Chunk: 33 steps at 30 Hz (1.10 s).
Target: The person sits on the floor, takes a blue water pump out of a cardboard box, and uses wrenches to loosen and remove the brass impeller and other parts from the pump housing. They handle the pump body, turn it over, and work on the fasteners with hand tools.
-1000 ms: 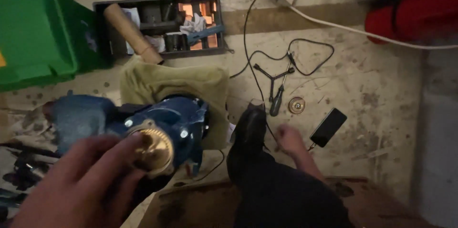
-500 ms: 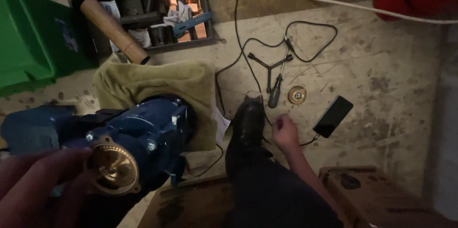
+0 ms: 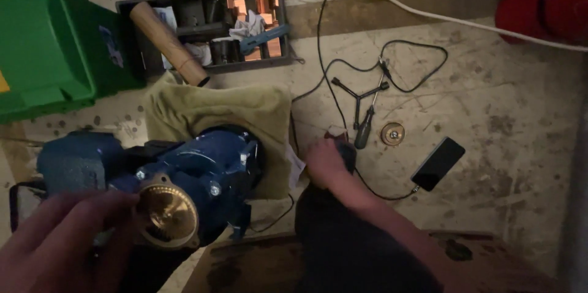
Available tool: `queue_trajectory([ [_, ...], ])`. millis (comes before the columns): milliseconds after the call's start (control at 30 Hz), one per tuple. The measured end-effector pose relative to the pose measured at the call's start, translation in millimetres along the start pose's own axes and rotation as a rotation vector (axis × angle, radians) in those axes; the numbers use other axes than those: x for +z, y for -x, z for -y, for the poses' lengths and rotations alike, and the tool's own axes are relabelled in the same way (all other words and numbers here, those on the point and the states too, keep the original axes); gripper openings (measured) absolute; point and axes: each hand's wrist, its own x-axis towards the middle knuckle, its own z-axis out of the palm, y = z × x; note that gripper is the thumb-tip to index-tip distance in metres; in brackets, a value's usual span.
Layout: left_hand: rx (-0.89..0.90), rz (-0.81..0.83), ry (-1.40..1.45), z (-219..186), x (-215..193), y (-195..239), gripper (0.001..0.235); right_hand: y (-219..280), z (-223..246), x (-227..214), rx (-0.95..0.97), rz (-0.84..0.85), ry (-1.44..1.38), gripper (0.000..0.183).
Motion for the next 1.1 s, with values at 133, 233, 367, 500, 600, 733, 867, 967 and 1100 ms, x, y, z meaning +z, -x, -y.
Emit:
queue_trajectory([
  [133, -0.006, 0.052, -0.075, 12.1, 1.9, 0.7, 0.033, 3.4, 11.6, -2.7, 0.002, -0.044, 0.014, 0.025],
  [233, 0.06, 0.06, -0.061, 18.7, 5.1, 1.1, 0.034, 2.7, 5.3, -2.8, 0.054, -0.121, -0.048, 0.02],
  [367, -0.048, 0.095, -0.078, 9.4, 4.2, 1.0, 0.028, 1.9, -9.7, -23.2, 0.164, -0.219, -0.262, 0.016],
  [500, -0.045, 0.113, -0.05, 15.7, 6.7, 7.2, 0.032, 13.8, -42.1, -86.8, 0.344, -0.695, -0.588, 0.004],
  [600, -0.017, 0.147, -0.121, 16.2, 4.7, 5.4, 0.032, 28.0, -85.6, -27.6, 0.79, -0.705, -0.515, 0.027],
  [733, -0.035, 0.184, -0.163, 22.7, 9.9, 4.5, 0.037, 44.7, -103.3, -19.4, 0.97, -0.315, -0.719, 0.057],
  [867, -0.01, 0.159, -0.195, 14.2, 1.7, 4.3, 0.043, 52.3, -105.2, -5.0, 1.017, -0.281, -0.792, 0.063],
  [967, -0.036, 0.296, -0.186, -2.0, -15.7, -8.7, 0.054, 66.0, -104.4, -42.1, 1.057, -0.213, -0.826, 0.065],
  [1100, 0.09, 0.259, 0.131, -13.3, -36.6, -9.3, 0.07, 116.8, -108.4, -78.4, 1.074, 0.117, -0.705, 0.066],
])
